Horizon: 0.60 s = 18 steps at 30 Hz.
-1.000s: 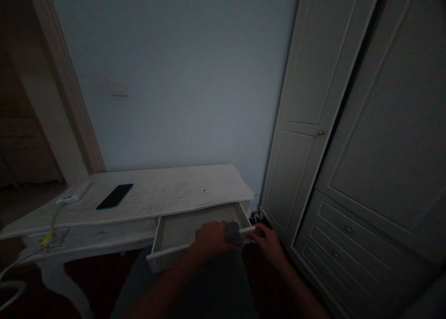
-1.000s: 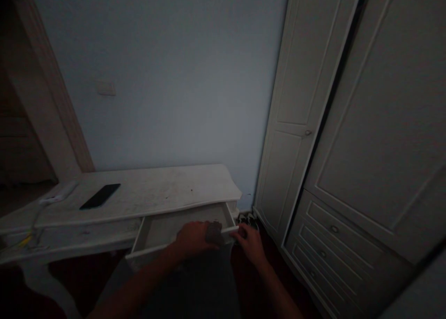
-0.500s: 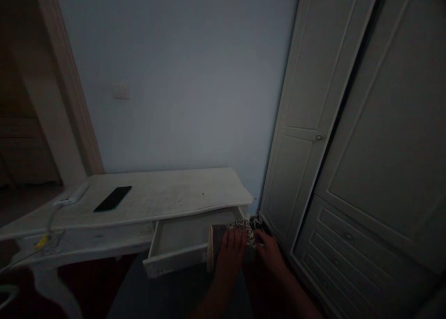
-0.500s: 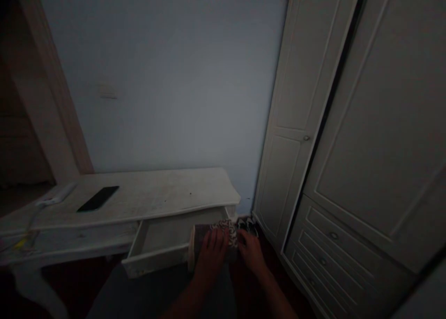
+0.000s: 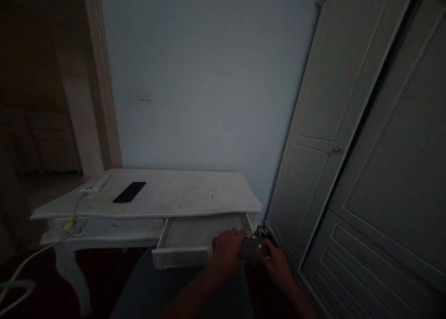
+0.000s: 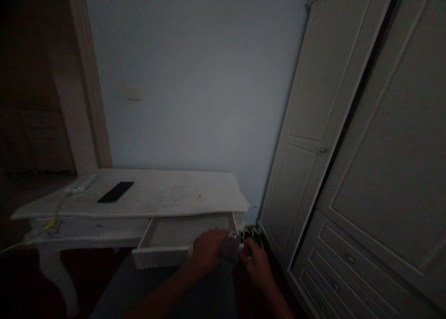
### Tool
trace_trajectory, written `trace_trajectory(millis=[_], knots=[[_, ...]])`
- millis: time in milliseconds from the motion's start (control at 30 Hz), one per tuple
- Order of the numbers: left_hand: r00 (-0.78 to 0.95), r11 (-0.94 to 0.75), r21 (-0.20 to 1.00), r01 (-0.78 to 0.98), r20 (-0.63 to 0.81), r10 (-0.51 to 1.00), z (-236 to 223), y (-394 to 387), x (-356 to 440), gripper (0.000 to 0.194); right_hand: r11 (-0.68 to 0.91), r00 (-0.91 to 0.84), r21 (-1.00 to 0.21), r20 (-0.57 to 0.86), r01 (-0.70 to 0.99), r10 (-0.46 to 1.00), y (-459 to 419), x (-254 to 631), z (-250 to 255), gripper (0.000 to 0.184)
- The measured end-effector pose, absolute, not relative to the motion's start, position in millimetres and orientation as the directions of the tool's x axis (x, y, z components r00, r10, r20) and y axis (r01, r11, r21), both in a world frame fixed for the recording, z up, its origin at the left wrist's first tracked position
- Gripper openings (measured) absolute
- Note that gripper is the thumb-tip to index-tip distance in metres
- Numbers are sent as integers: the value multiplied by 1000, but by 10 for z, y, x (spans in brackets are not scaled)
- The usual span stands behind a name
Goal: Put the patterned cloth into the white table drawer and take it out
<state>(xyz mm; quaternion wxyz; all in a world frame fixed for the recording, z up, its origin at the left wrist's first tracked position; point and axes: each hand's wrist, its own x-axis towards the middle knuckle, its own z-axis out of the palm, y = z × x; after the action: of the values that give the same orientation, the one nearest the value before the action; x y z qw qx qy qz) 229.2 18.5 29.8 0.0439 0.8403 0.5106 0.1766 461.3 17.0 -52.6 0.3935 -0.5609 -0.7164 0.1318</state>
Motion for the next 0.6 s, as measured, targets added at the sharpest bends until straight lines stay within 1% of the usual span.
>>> trace_trajectory(millis=[67, 100, 133, 167, 200, 267, 300, 333, 367, 400, 467, 500, 533, 567, 600], knots=[[362, -439, 376, 816, 261, 895, 463, 224, 2107, 43, 315, -64, -685, 365, 658, 929, 163, 4603, -516, 30], [305, -407, 475, 780, 279, 911, 565, 237, 1968, 36, 301, -62, -708, 343, 638, 937, 159, 4594, -502, 31], [281, -408, 585, 701, 300, 912, 679, 241, 1795, 35, 290, -55, -721, 332, 629, 942, 155, 4583, -484, 32], [261, -410, 661, 628, 318, 912, 799, 233, 1590, 35, 283, -47, -728, 327, 625, 944, 151, 4573, -464, 32], [235, -410, 704, 580, 337, 912, 919, 213, 1361, 36, 281, -41, -731, 328, 622, 944, 147, 4563, -444, 33], [203, -427, 716, 552, 381, 902, 1120, 140, 882, 49, 278, -32, -730, 331, 624, 943, 142, 4550, -409, 33], [202, -439, 690, 575, 400, 894, 1182, 93, 663, 56, 273, -30, -727, 329, 630, 944, 141, 4547, -395, 33], [223, -434, 645, 629, 385, 896, 1205, 43, 476, 60, 266, -27, -723, 324, 638, 946, 143, 4547, -385, 33], [244, -416, 566, 712, 356, 902, 1186, -7, 332, 64, 258, -26, -718, 318, 646, 948, 145, 4549, -377, 33], [283, -408, 441, 800, 323, 903, 1124, -53, 237, 73, 253, -25, -713, 314, 654, 949, 149, 4552, -371, 33], [361, -391, 164, 905, 188, 913, 894, -124, 190, 93, 255, -32, -703, 315, 664, 949, 158, 4560, -362, 32], [392, -397, 54, 916, 89, 916, 746, -144, 226, 96, 259, -38, -697, 316, 668, 948, 163, 4563, -359, 32], [415, -414, -36, 910, 40, 909, 594, -153, 287, 88, 266, -48, -693, 317, 671, 947, 167, 4566, -356, 31], [391, -382, -113, 917, 67, 918, 448, -152, 363, 78, 270, -55, -689, 318, 672, 947, 172, 4569, -354, 31], [392, -372, -167, 913, 110, 913, 315, -145, 446, 71, 272, -58, -687, 318, 673, 946, 175, 4571, -352, 30]])
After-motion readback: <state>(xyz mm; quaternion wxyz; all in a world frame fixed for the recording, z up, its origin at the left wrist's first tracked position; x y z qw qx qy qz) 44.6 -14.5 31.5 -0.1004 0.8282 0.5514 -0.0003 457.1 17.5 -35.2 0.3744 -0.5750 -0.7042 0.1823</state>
